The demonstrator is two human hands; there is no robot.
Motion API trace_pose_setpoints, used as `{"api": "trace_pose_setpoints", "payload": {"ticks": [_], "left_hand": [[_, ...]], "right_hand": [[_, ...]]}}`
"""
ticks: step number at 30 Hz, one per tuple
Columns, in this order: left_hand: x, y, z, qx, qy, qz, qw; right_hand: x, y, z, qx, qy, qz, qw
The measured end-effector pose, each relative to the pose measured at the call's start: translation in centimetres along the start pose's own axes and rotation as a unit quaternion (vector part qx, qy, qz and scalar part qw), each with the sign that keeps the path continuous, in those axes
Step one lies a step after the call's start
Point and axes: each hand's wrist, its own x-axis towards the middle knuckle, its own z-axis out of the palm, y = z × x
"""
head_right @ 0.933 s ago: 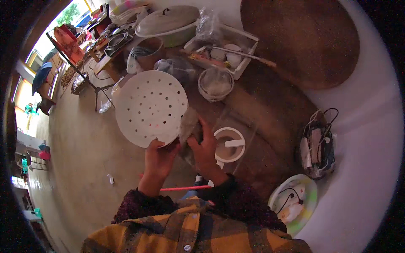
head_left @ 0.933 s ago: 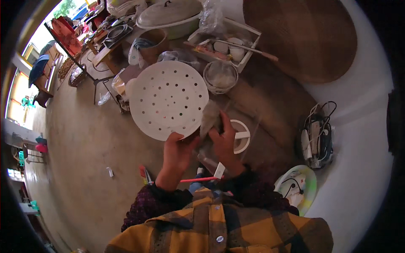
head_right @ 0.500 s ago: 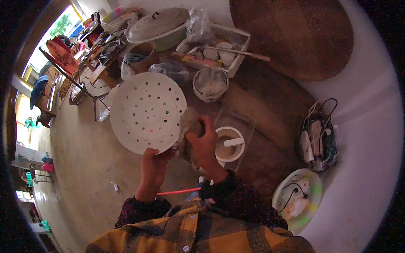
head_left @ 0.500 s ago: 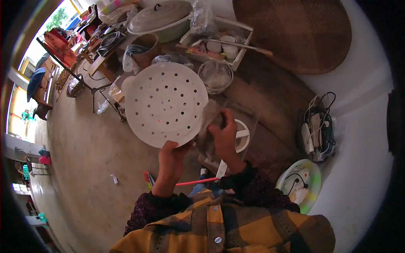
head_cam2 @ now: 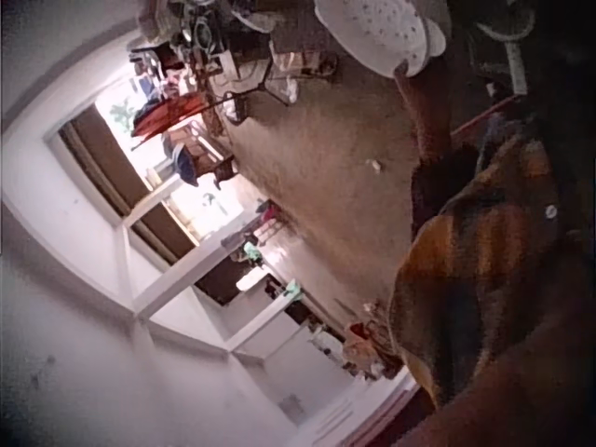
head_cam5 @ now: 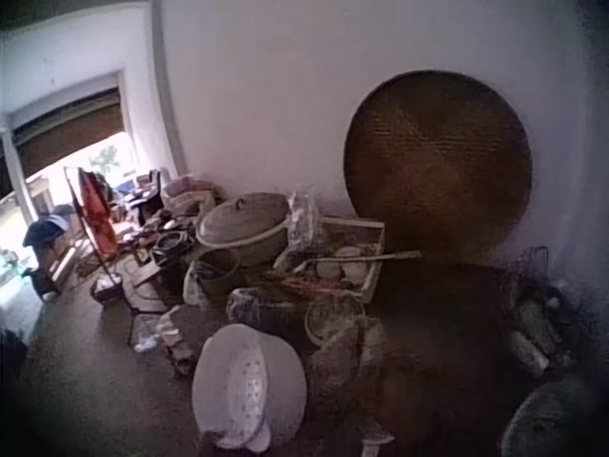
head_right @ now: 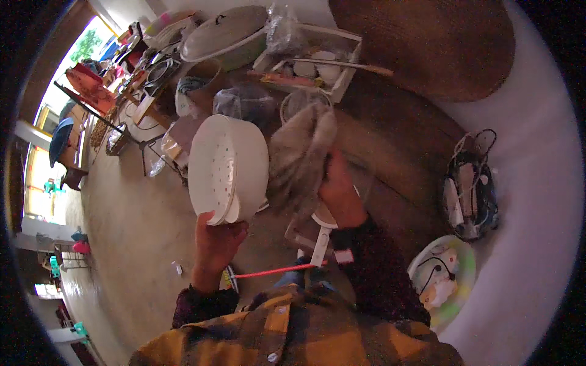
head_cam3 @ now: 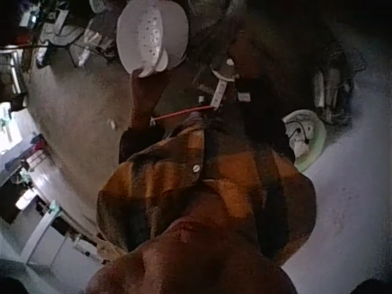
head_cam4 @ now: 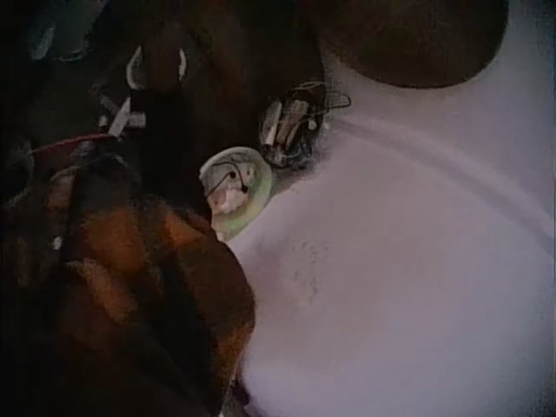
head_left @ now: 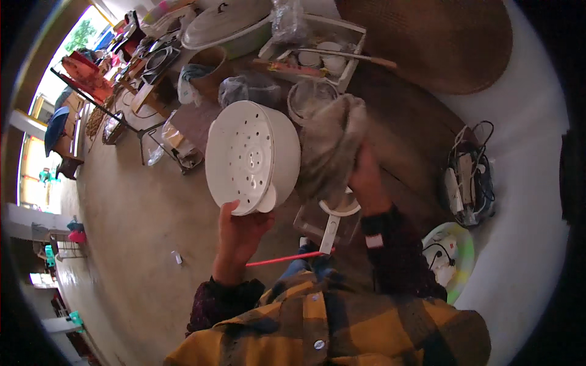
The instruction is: The recorder wipes down a white plastic pot, its lid, and a steamer tray with a rag, then tidies objects on a wooden workbench.
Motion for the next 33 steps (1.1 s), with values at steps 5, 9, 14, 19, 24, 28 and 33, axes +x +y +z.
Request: {"api": "trace_pose_setpoints", "payload": {"ticks": [5, 9, 14, 19, 24, 28, 33], "left_hand": [[1.3, -1.0, 1.1, -0.015, 0.023, 0.022, 0.999], [1.7, -2.0, 2.3, -0.01, 0.021, 0.078, 0.997], [1.7, -2.4, 0.5, 0.028, 0.062, 0.067, 0.995], [0.0, -1.5, 0.6, 0.122, 0.089, 0.068, 0.986], [-1.6, -0.5, -1.6, 0.187, 0.023, 0.002, 0.982], [-2.6, 1.6, -3.0, 0.313, 0.014, -0.015, 0.949], [-3.1, 4.6, -3.0, 0.449, -0.014, -0.063, 0.891]], "right_hand": [[-2.3, -2.2, 3.1, 0.043, 0.038, 0.102, 0.993], [-3.2, 0.6, 5.0, -0.411, -0.079, -0.149, 0.896], [-4.4, 3.0, 5.5, -0.385, -0.027, -0.158, 0.909], [-4.0, 3.6, 5.1, -0.35, 0.041, -0.099, 0.931], [-0.3, -1.9, 5.1, -0.333, 0.008, -0.006, 0.943], [0.9, -2.4, 4.2, -0.366, -0.115, -0.078, 0.92], [3.4, -1.0, 2.6, -0.275, -0.23, 0.139, 0.923]]}}
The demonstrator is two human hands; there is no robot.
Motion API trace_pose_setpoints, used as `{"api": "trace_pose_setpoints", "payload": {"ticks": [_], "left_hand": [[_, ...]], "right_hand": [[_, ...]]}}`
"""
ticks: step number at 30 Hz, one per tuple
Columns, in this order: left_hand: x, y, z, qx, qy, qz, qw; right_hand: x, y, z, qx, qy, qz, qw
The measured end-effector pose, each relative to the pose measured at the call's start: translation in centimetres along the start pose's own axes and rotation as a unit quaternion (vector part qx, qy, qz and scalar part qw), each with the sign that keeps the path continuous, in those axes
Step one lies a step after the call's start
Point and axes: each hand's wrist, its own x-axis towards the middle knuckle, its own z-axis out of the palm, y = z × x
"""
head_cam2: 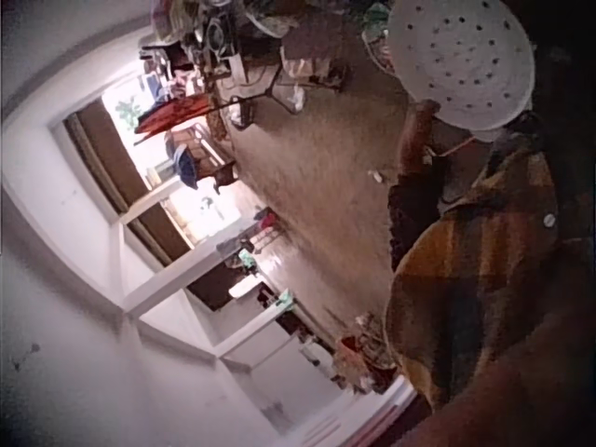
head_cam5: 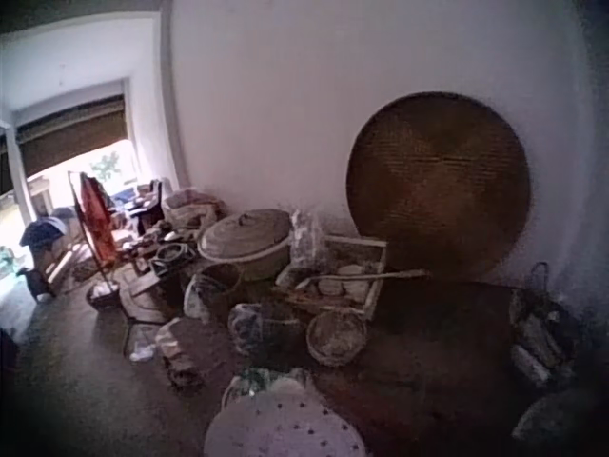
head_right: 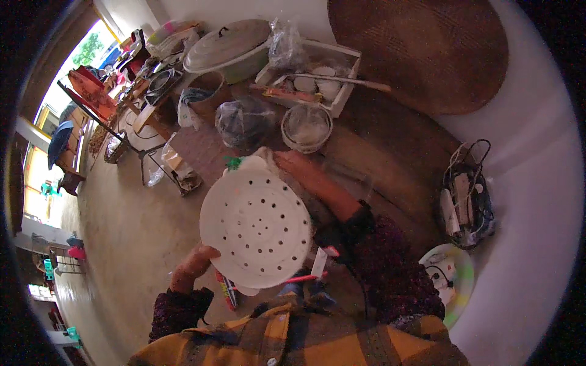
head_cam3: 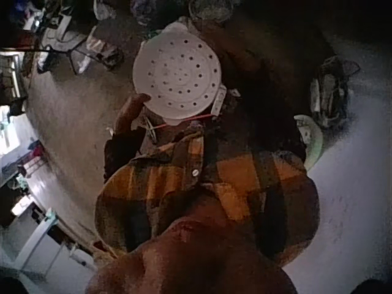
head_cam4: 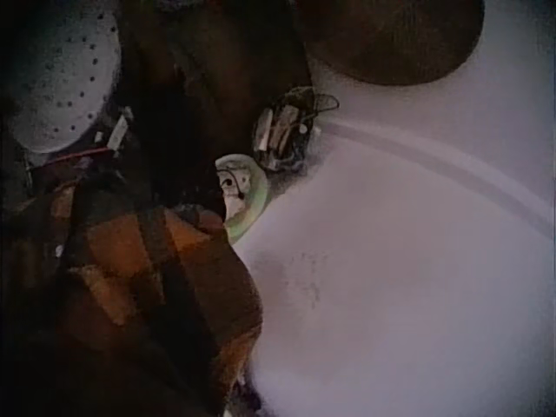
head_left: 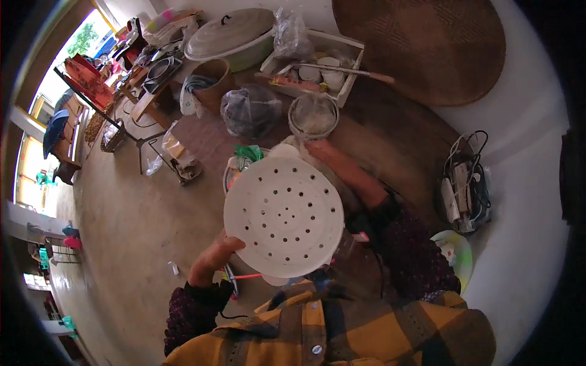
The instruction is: The recorder wipes down a white plastic pot, its lid, and a steamer tray with a rag, then tidies objects on a wooden workbench.
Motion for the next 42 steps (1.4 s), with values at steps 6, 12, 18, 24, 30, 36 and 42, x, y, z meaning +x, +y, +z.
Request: {"api": "trace_pose_setpoints", "payload": {"ticks": [6, 12, 18, 24, 30, 36, 42], "left_hand": [[0.7, 2.9, 0.0, 0.012, 0.132, 0.163, 0.978], [0.6, 1.4, 0.8, -0.091, 0.204, 0.198, 0.955], [1.4, 1.3, 0.9, -0.091, 0.211, 0.239, 0.944], [0.3, 1.5, 2.2, -0.195, 0.182, 0.205, 0.942], [0.0, -0.6, 1.0, -0.196, 0.211, 0.242, 0.927], [-1.0, 1.3, -1.3, 0.063, 0.387, 0.397, 0.83], [0.0, 0.3, -0.3, 0.21, 0.354, 0.387, 0.825]], "right_hand": [[-1.2, 6.7, 1.9, 0.079, 0.089, 0.042, 0.992], [-3.9, 2.7, -0.1, 0.485, 0.121, 0.072, 0.863], [-1.8, 0.6, 5.0, -0.259, 0.111, -0.061, 0.958], [-3.6, 2.0, 4.2, -0.097, 0.136, -0.104, 0.98], [-5.5, 2.5, 3.6, -0.094, 0.106, -0.037, 0.989], [-8.0, 4.5, -0.9, 0.02, 0.259, 0.011, 0.966], [-2.5, -6.1, 0.3, 0.202, 0.092, -0.101, 0.97]]}}
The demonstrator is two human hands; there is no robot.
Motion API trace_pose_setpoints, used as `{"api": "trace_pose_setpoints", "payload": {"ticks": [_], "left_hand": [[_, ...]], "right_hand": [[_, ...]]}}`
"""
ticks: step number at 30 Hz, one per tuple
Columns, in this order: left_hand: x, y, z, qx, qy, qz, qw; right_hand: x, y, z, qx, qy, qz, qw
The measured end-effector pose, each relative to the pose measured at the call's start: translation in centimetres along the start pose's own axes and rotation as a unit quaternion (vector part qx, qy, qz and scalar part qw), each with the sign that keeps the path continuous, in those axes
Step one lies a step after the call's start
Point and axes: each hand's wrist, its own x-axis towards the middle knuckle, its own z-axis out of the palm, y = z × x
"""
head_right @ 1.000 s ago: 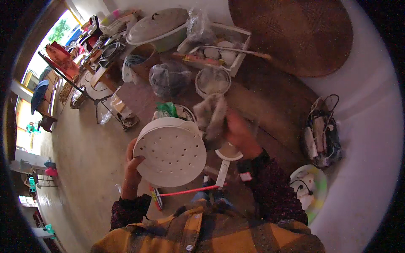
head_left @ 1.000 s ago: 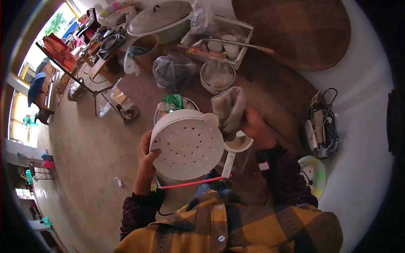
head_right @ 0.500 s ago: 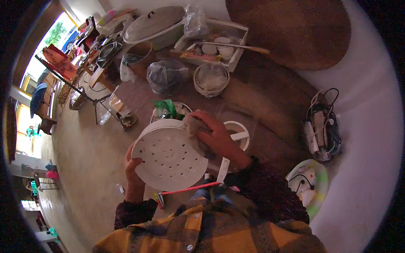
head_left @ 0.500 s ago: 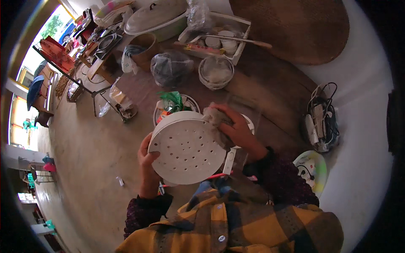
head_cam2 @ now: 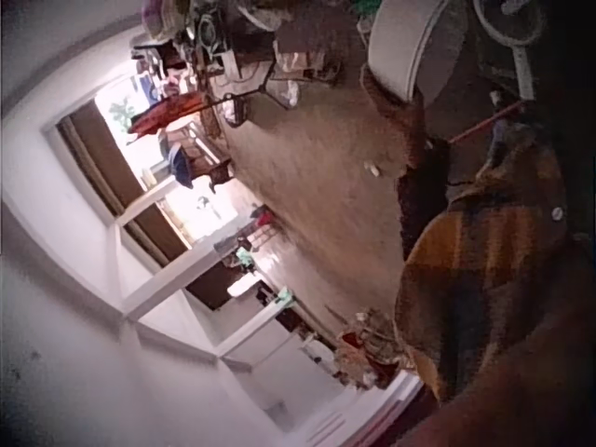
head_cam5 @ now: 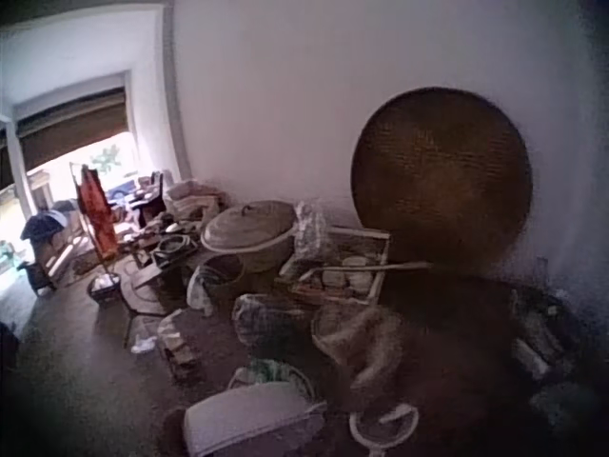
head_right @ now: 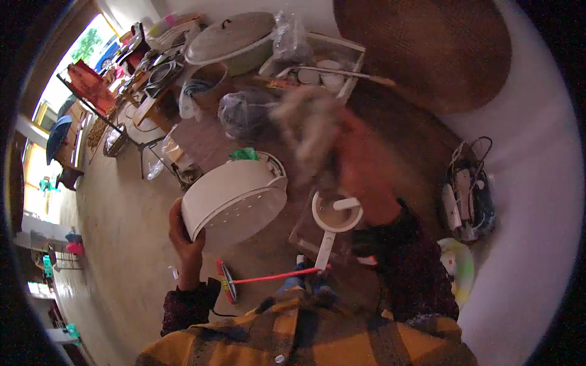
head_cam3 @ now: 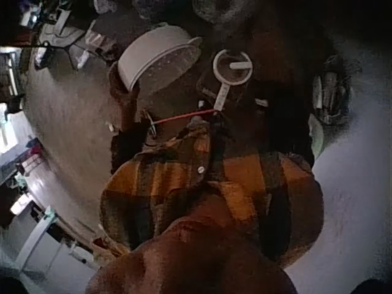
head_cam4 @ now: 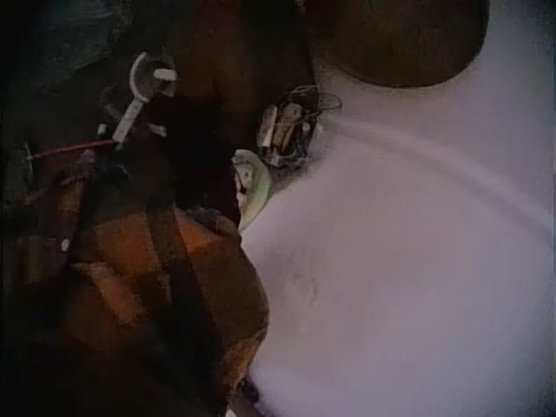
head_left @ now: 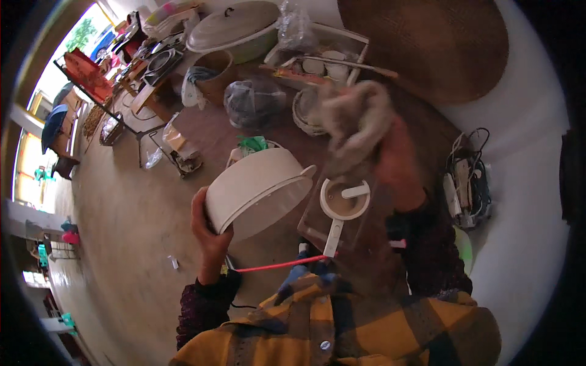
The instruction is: The recorder wipes down a white plastic pot, its lid, and a steamer tray with a rag, then tidies objects on a wooden workbench.
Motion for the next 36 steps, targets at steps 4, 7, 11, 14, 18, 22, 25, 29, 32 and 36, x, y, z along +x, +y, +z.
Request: {"api": "trace_pose_setpoints", "payload": {"ticks": [4, 7, 11, 14, 18, 22, 25, 29, 32, 36], "left_hand": [[-0.6, -0.6, 2.4, 0.038, -0.065, 0.075, 0.994], [-1.7, -0.3, 2.9, 0.096, -0.113, 0.09, 0.985], [-1.7, -0.6, 2.8, 0.036, 0.015, 0.017, 0.999], [0.3, 2.2, 2.9, 0.034, -0.046, 0.015, 0.998], [0.7, 0.9, 3.7, -0.039, -0.054, -0.045, 0.997], [1.8, -0.8, 5.8, -0.297, 0.036, -0.164, 0.94], [4.0, -3.0, 9.2, -0.412, 0.058, -0.278, 0.866], [3.4, -10.1, 13.2, -0.473, -0.069, -0.43, 0.765], [0.1, -10.3, 18.9, -0.491, -0.163, -0.477, 0.711], [-6.4, -8.6, 26.1, -0.487, -0.241, -0.581, 0.606]], "right_hand": [[1.1, 1.7, 9.2, -0.331, -0.277, -0.174, 0.885], [0.2, 5.7, 11.0, -0.528, -0.22, -0.259, 0.778], [1.6, 5.1, 7.7, -0.528, -0.128, -0.192, 0.817], [3.0, 7.4, 1.5, -0.36, -0.089, -0.008, 0.929], [2.0, 9.4, -3.1, -0.159, -0.15, 0.195, 0.956], [-5.4, 17.1, -6.2, -0.136, -0.16, 0.14, 0.968], [-12.7, 16.8, -4.4, -0.036, 0.037, 0.279, 0.959], [-22.7, 18.1, -9.9, 0.038, 0.093, 0.345, 0.933], [-27.7, 16.4, -12.8, 0.102, 0.216, 0.316, 0.918], [-31.2, 14.5, -14.6, -0.19, 0.357, 0.217, 0.889]]}}
